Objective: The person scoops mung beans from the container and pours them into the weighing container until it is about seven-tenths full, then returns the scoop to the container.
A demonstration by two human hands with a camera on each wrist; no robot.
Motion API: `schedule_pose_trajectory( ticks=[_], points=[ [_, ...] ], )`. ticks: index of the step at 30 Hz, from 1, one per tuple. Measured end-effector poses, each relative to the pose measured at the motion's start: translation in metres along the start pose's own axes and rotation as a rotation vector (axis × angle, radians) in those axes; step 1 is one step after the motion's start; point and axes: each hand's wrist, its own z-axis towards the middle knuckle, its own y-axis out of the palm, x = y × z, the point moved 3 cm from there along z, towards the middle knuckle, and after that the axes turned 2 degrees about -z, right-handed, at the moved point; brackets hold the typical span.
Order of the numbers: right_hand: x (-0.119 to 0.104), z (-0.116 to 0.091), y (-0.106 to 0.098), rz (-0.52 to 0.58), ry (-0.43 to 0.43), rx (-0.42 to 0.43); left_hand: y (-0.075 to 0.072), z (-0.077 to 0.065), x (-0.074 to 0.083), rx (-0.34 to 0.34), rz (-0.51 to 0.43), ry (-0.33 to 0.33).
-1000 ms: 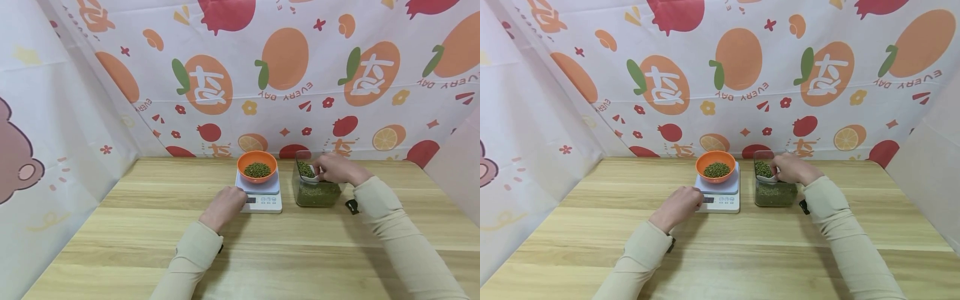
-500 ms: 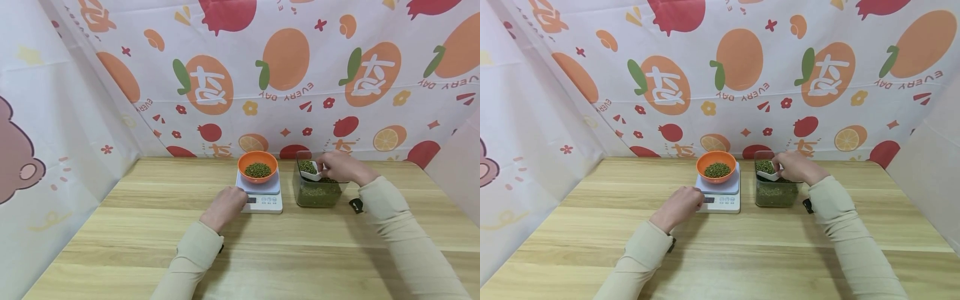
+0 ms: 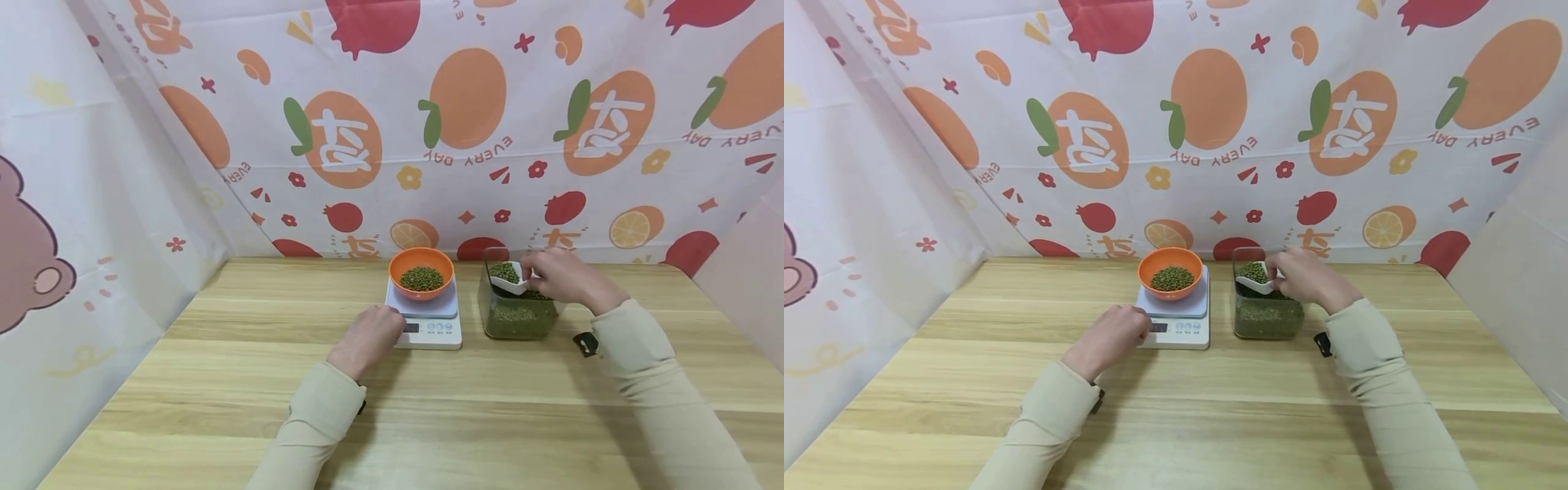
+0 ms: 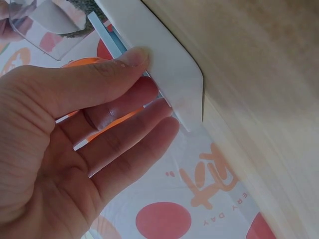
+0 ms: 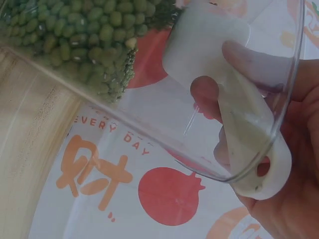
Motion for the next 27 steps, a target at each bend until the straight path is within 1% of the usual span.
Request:
schedule_pose_trajectory(
  ticks=[4, 12, 17, 27],
  points=[
    [0.0, -0.002, 0.0, -0.009, 0.011, 0.024, -0.001, 0.0, 0.0, 0.013, -0.006, -0.003],
    [-0.001, -0.009, 0.0, -0.012, 0.031, 0.063, 0.001, 0.0, 0.0, -0.014, 0.005, -0.003],
    [-0.002, -0.014, 0.0, -0.008, 0.034, 0.1, 0.0, 0.0, 0.001, -0.006, 0.01, 0.005],
    [-0.003, -0.024, 0.0, 0.013, 0.012, 0.239, -0.001, 0.0, 0.001, 0.005, -0.001, 0.004]
  ],
)
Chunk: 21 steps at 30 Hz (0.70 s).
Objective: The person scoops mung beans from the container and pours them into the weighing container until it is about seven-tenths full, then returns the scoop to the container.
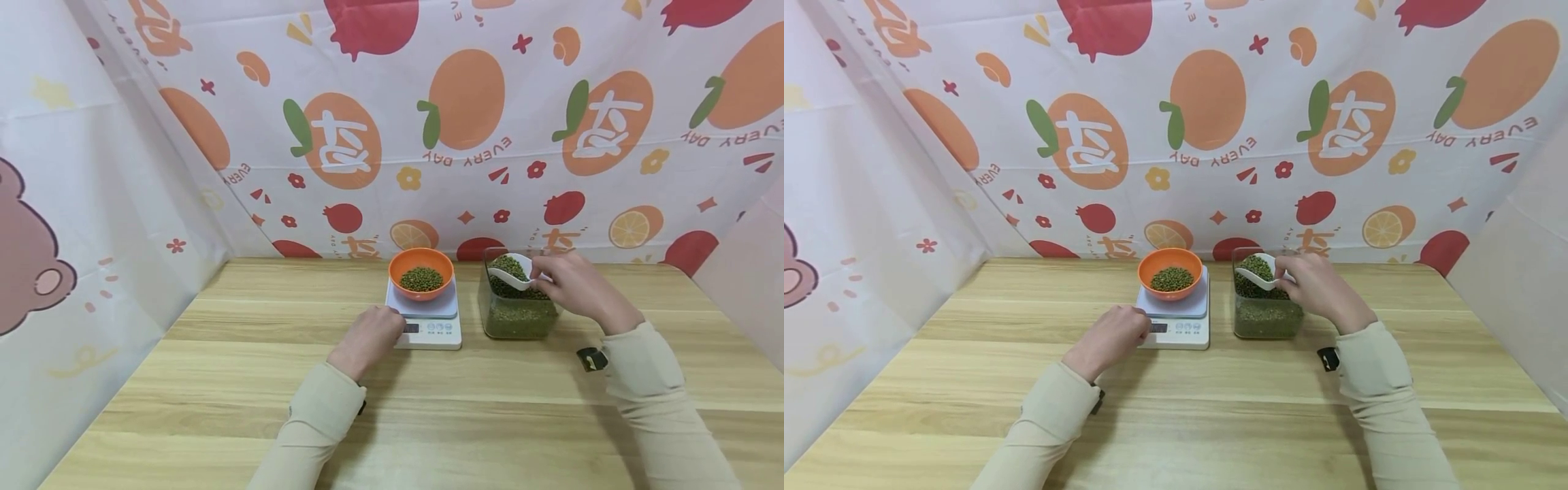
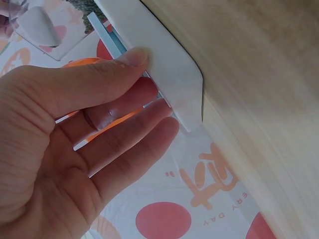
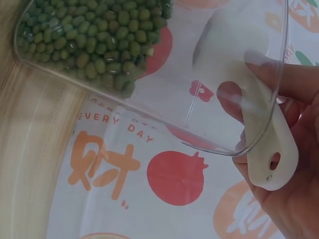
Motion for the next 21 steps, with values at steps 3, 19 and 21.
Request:
schedule_pose_trajectory(
  ticks=[3, 19, 21],
  points=[
    [0.0, -0.003, 0.001, -0.004, 0.005, 0.028, 0.0, 0.0, 0.0, 0.004, -0.005, -0.004],
    [0.003, -0.012, -0.002, -0.016, 0.006, 0.104, 0.003, 0.0, 0.0, -0.034, -0.011, -0.025],
    [0.004, -0.013, -0.002, -0.017, 0.01, 0.113, 0.003, 0.0, 0.0, -0.017, -0.01, -0.02]
  ],
)
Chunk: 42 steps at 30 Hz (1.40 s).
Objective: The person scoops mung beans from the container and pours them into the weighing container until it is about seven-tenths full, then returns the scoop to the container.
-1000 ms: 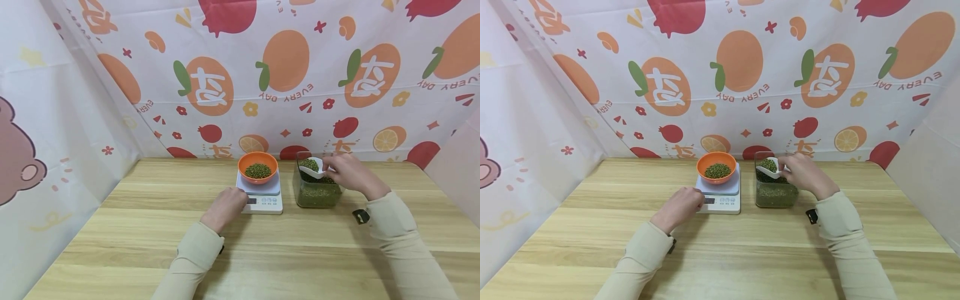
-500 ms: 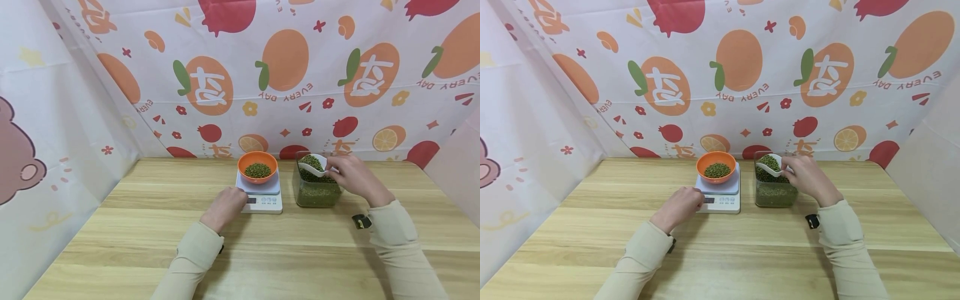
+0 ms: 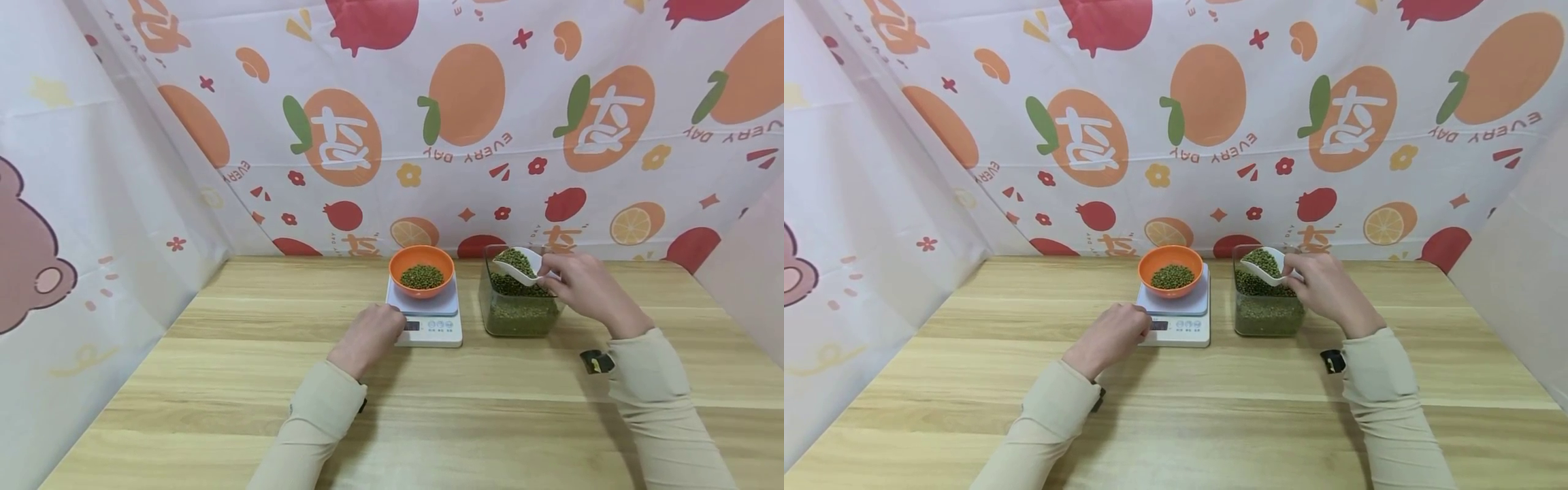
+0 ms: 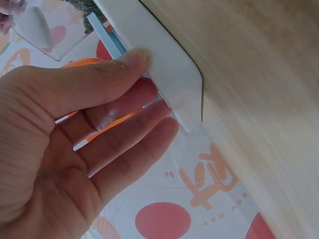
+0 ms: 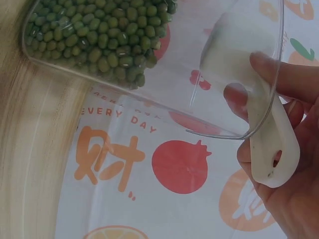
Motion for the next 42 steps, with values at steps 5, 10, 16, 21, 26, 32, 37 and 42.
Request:
schedule_pose_trajectory(
  ticks=[5, 10, 16, 21, 26, 32, 37, 42],
  points=[
    [0.0016, 0.0, -0.003, 0.015, -0.011, 0.048, -0.0008, 0.0016, 0.0005, 0.013, 0.001, 0.013],
    [0.0028, 0.0002, -0.0037, 0.032, -0.015, 0.079, -0.0016, 0.0013, 0.0006, -0.01, 0.0, 0.003],
    [0.0044, -0.0001, -0.0044, 0.03, -0.001, 0.106, -0.0014, 0.0003, 0.0001, -0.008, -0.021, 0.004],
    [0.0051, -0.0008, -0.0051, 0.022, 0.009, 0.126, 0.0001, 0.0005, 0.0001, -0.012, -0.016, 0.0],
    [0.005, -0.0005, -0.0066, 0.013, 0.016, 0.136, 0.0002, 0.0013, 0.0002, -0.01, -0.003, -0.002],
    [0.0043, 0.0001, -0.0072, 0.008, 0.013, 0.148, 0.0005, 0.0012, 0.0004, 0.002, 0.025, 0.01],
    [0.0041, -0.0006, -0.0067, 0.013, 0.008, 0.143, 0.0004, 0.0009, 0.0005, 0.01, 0.025, 0.013],
    [0.0046, -0.0006, -0.0063, 0.015, 0.0, 0.135, 0.0009, 0.0012, 0.0006, -0.002, 0.026, 0.008]
  ],
)
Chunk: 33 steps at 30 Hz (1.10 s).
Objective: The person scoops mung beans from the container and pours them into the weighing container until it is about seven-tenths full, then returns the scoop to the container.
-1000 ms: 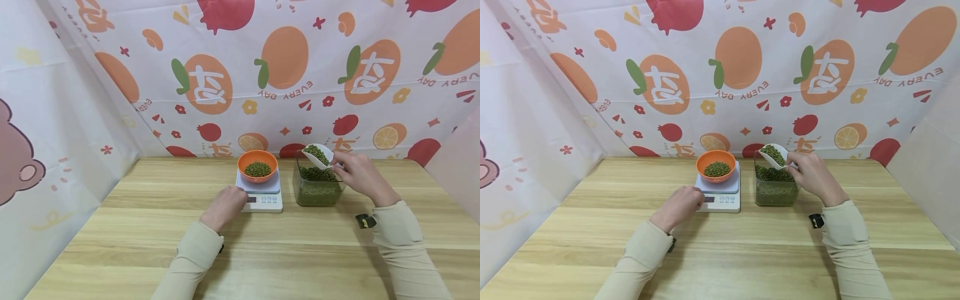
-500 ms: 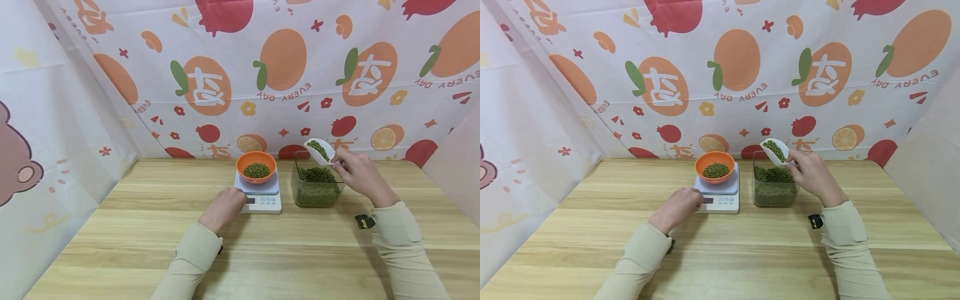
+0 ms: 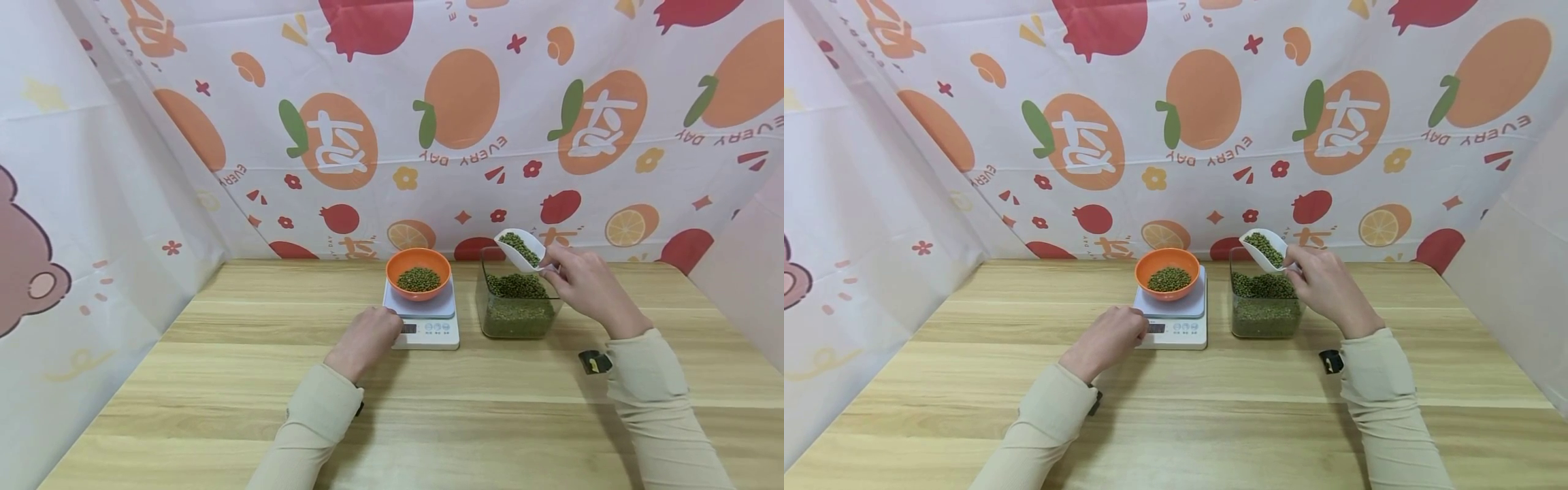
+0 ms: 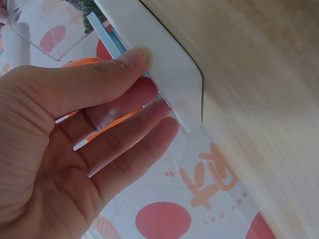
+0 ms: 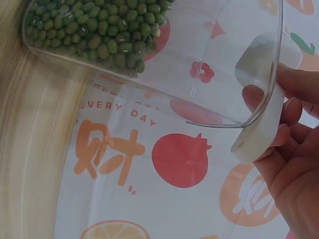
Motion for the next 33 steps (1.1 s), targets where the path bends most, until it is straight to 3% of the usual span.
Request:
schedule_pose_trajectory(
  ticks=[13, 33],
  points=[
    [-0.004, 0.006, -0.001, 0.012, 0.002, -0.048, 0.0, 0.0, 0.0, -0.001, -0.002, -0.001],
    [-0.013, 0.022, -0.002, -0.008, -0.095, -0.051, -0.002, -0.002, -0.001, 0.003, -0.039, -0.012]
  ],
)
